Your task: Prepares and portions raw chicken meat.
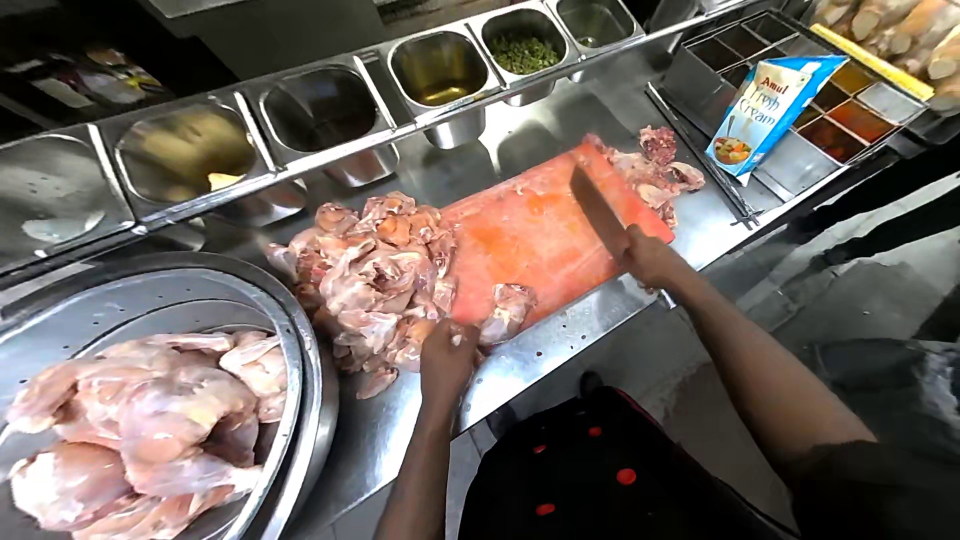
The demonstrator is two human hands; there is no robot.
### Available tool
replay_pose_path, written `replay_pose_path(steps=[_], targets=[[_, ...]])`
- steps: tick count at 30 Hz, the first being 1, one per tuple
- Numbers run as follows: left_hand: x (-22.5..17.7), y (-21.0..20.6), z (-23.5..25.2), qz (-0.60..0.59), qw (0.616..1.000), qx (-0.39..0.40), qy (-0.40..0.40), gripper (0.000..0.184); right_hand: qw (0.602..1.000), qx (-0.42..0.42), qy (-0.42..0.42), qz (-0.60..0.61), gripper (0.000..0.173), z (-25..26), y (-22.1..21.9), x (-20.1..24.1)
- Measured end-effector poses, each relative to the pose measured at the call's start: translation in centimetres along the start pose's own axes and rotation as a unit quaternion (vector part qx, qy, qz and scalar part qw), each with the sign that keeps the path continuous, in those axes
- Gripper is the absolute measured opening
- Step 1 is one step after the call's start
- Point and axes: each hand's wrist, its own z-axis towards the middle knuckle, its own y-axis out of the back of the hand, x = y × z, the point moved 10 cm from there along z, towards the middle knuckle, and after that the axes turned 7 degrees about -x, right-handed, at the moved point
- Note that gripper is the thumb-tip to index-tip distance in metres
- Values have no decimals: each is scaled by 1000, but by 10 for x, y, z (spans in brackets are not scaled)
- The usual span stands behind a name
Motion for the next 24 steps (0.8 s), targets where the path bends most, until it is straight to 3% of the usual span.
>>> replay_pose_path(steps=[4, 7, 10, 12, 15, 18, 21, 24], targets=[[-6, -6, 0, -22, 1000, 6, -6, 17, 996, -75, -42, -27, 41, 32, 44, -36], [-34, -8, 7, 65, 993, -3, -95, 19, 985, -153, -78, -10, 45, 20, 74, -43], [-87, -15, 10, 163, 959, -23, -231, 21, 983, -183, -29, -8, 39, -11, 78, -23], [-114, -21, 11, 192, 943, -29, -269, 21, 986, -167, 27, 5, 36, -33, 66, 0], [-102, -37, 38, 244, 955, 36, -167, 31, 984, -145, 93, 55, 30, -65, 34, 36], [-74, -44, 62, 209, 969, 63, -111, 33, 975, -140, 158, 70, 27, -93, -1, 69], [-63, -41, 77, 161, 982, 42, -90, 35, 973, -116, 199, 6, 24, -100, -26, 94], [-62, -36, 75, 125, 990, 9, -62, 43, 978, -49, 176, -100, 24, -92, -44, 103]])
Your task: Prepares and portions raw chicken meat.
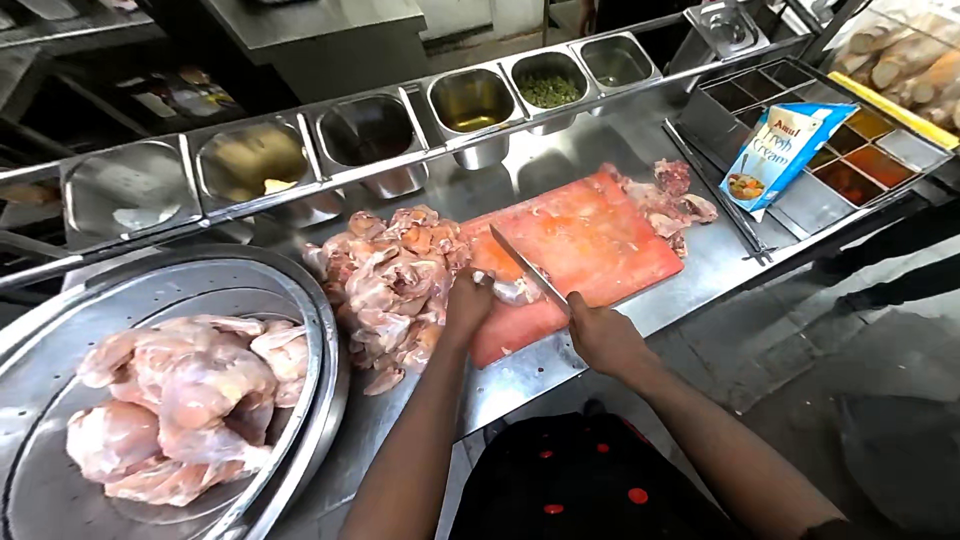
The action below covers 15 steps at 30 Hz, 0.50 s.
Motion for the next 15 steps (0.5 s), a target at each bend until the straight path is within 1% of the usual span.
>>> replay_pose_path(steps=[2, 4, 5, 6, 7, 8, 9, 11, 12, 13, 14, 15], targets=[[2, -1, 4, -12, 1000, -13, 3, 42, 999, 47, -10, -26, 27, 6, -7, -2], [5, -3, 4, -15, 1000, -23, 7, 43, 997, 64, -15, -28, 27, 9, -3, -4], [7, -4, 4, -15, 1000, -25, 10, 44, 998, 55, -12, -23, 29, 9, 5, -3], [8, -4, 3, -16, 999, -27, 11, 46, 1000, 26, 1, -13, 29, 8, 21, 1], [8, -3, 2, -21, 999, -27, 14, 47, 999, -27, 29, 4, 27, 6, 45, 7], [7, -2, 0, -24, 999, -27, 17, 47, 991, -110, 69, 30, 25, -1, 77, 17], [7, -2, -2, -26, 999, -27, 20, 48, 970, -209, 110, 59, 26, -11, 114, 27], [7, -1, -3, -26, 999, -31, 20, 47, 896, -399, 153, 119, 32, -34, 177, 41], [7, -1, -3, -26, 999, -34, 21, 45, 858, -466, 150, 155, 34, -39, 189, 42], [8, -1, -3, -29, 999, -36, 20, 44, 834, -504, 137, 180, 39, -38, 184, 40], [7, -1, -3, -34, 999, -36, 19, 44, 841, -499, 119, 174, 44, -29, 161, 37], [6, -1, -4, -36, 999, -37, 17, 43, 885, -435, 99, 131, 44, -14, 126, 36]])
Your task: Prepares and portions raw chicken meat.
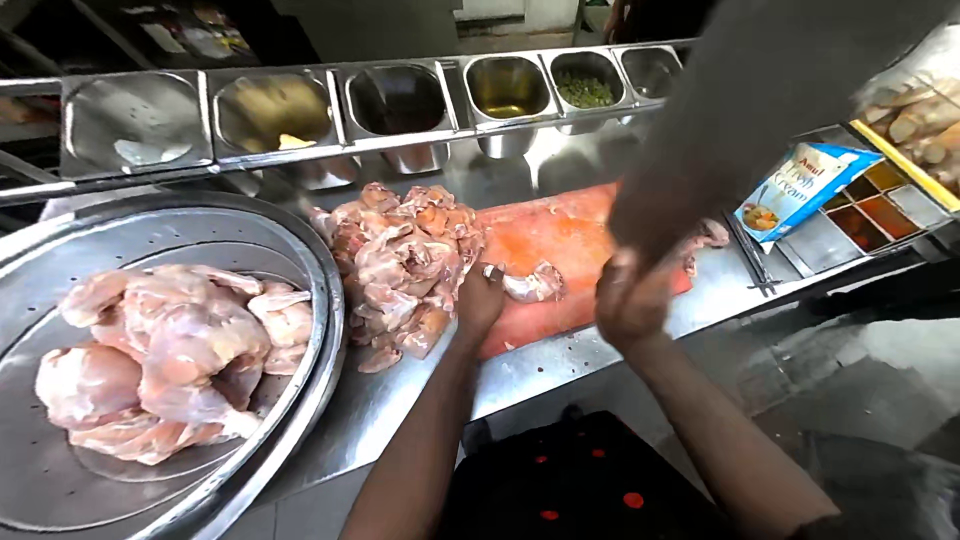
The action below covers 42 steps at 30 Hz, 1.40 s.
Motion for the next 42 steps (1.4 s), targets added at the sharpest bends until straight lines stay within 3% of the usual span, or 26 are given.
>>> replay_pose_path(steps=[1, 2, 3, 5, 12, 16, 18, 20, 22, 23, 24, 25, 26, 28, 30, 35, 39, 42], targets=[[-2, 1, -1, 0, 1000, -3, -2, 43, 985, 164, -36, -50, 36, -23, -45, -18], [0, 1, -5, 4, 1000, -4, 4, 44, 930, 346, -89, -89, 33, -53, -86, -39], [2, 0, -9, 6, 1000, -4, 11, 45, 866, 470, -127, -118, 34, -74, -113, -54], [7, -1, -7, 4, 1000, -11, 17, 46, 800, 563, -165, -127, 39, -79, -132, -64], [29, -6, -7, -13, 1000, -16, 18, 40, 809, 550, -160, -133, 30, -76, -130, -67], [24, -4, -14, -22, 1000, 2, 13, 41, 863, 478, -113, -118, 32, -37, -101, -50], [25, -3, -16, -30, 999, -2, 15, 41, 929, 359, -60, -75, 33, 7, -57, -19], [28, -4, -21, -47, 999, -4, 21, 40, 989, 148, 30, -2, 36, 43, -4, 14], [30, -5, -20, -51, 998, -4, 25, 39, 998, 13, 54, 40, 38, 46, 15, 22], [30, -5, -19, -50, 998, -5, 27, 38, 998, 18, 40, 38, 37, 34, 4, 15], [29, -4, -18, -43, 999, -6, 27, 38, 996, 93, 15, 7, 33, 14, -23, 1], [27, -3, -18, -31, 999, -9, 25, 38, 968, 245, -43, -34, 30, -13, -64, -21], [27, -2, -21, -22, 999, -11, 27, 37, 910, 394, -108, -71, 31, -46, -100, -45], [22, 3, -21, -2, 1000, -17, 21, 36, 823, 531, -162, -121, 34, -73, -135, -66], [28, 8, -24, 12, 1000, -22, 18, 36, 800, 561, -161, -141, 37, -77, -137, -62], [43, 29, -15, 2, 997, -63, 35, 34, 808, 554, -148, -136, 34, -87, -109, -70], [46, 19, -16, -20, 999, -27, 33, 32, 805, 555, -181, -103, 29, -100, -82, -107], [33, 0, -27, -66, 997, 26, 39, 34, 838, 490, -216, -107, 33, -85, -82, -127]])
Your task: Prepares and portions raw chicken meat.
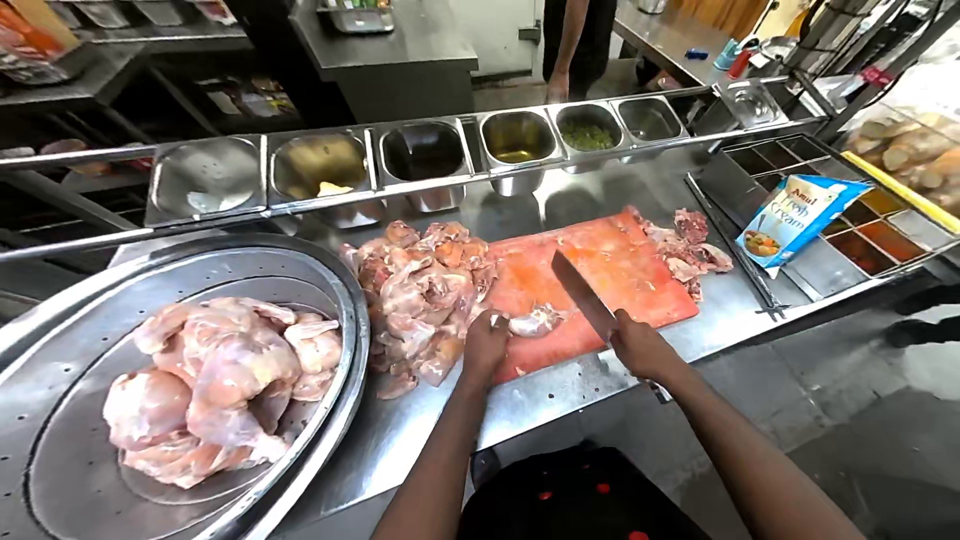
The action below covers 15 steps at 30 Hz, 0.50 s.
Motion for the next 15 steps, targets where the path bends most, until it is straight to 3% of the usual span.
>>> replay_pose_path(steps=[3, 7, 11, 15], targets=[[-2, -8, -2, 4, 1000, 18, -1, 32, 996, -72, -35, -27, 34, -3, 17, 6], [-10, 0, 5, 130, 991, 21, -30, 32, 992, -115, 37, 17, 28, -22, 26, 31], [-18, 4, 1, 160, 986, 11, -52, 32, 998, 3, 58, -11, 29, -25, -1, 43], [-18, 13, -3, 178, 983, 3, -48, 31, 998, 48, -10, 31, 38, 0, -2, -5]])
